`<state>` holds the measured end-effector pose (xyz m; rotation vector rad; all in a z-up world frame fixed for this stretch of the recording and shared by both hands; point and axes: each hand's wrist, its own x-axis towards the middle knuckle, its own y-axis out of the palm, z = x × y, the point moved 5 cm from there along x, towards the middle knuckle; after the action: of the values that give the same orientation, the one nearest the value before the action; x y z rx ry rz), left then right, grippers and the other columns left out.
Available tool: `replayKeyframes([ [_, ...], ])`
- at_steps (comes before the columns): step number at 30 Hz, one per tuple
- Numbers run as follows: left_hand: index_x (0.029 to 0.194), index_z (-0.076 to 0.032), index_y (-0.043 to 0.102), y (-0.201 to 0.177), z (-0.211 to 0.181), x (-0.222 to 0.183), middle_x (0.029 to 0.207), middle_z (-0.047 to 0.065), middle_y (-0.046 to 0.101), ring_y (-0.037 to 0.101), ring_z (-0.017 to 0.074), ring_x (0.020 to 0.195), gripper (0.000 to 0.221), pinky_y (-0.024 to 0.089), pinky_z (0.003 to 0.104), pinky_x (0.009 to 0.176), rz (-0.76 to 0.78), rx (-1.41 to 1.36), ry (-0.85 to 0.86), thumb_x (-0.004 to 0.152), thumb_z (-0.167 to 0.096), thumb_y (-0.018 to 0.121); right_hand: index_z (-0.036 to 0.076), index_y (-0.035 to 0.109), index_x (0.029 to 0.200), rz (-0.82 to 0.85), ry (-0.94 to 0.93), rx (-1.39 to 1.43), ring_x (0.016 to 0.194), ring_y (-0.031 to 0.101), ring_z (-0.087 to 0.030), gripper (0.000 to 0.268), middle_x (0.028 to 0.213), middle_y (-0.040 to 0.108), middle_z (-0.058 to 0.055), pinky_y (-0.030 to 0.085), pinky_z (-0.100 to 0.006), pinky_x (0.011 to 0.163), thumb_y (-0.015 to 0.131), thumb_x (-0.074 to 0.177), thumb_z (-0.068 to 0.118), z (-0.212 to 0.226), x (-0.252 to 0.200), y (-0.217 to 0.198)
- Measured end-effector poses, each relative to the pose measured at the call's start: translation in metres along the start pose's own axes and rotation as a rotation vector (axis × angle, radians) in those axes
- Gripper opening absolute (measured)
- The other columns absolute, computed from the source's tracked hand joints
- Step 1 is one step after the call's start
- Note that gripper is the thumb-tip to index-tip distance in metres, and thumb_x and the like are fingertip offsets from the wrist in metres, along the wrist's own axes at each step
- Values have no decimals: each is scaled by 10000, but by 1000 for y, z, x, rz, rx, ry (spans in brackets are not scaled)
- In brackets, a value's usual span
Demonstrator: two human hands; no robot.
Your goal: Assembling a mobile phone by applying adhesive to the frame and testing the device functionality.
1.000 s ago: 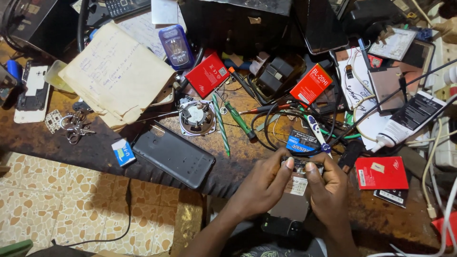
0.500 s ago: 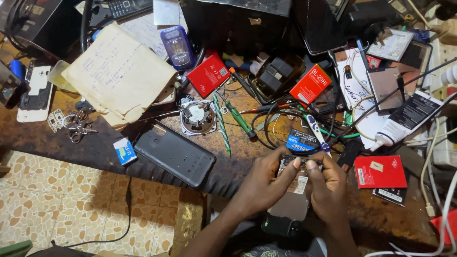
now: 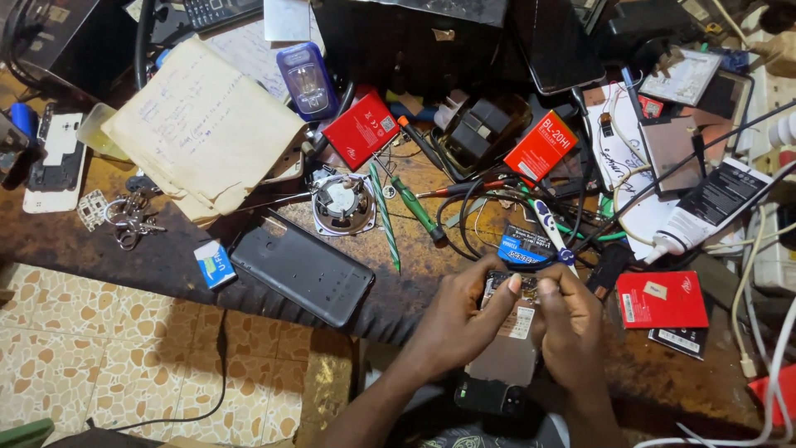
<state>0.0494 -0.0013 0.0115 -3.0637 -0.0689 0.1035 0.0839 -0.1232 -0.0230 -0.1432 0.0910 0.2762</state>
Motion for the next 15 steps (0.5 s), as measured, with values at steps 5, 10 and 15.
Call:
replayKeyframes([
  [5,1215,13,434,1,11,-1,1139,166,561,549,252,1038,703,457,371,755,-36,74,-139,779,-529,332,64,507,745,18,-92,40,636,451,-125,314,677,491,-31,342,-270,596,347,861,308,-7,2,-5],
  [10,828,-103,488,1,0,-4,540,-23,376,293,59,436,321,199,270,418,-14,6,-70,865,-402,375,91,498,771,32,-32,49,367,291,-40,167,466,351,42,218,-211,355,408,836,216,-6,-1,-3],
  [15,1101,-18,510,1,5,-4,564,2,378,362,82,485,580,268,280,422,-14,54,-172,803,-485,340,91,490,754,35,-14,51,343,274,-45,161,449,327,36,205,-217,339,417,829,213,-2,-2,-1],
])
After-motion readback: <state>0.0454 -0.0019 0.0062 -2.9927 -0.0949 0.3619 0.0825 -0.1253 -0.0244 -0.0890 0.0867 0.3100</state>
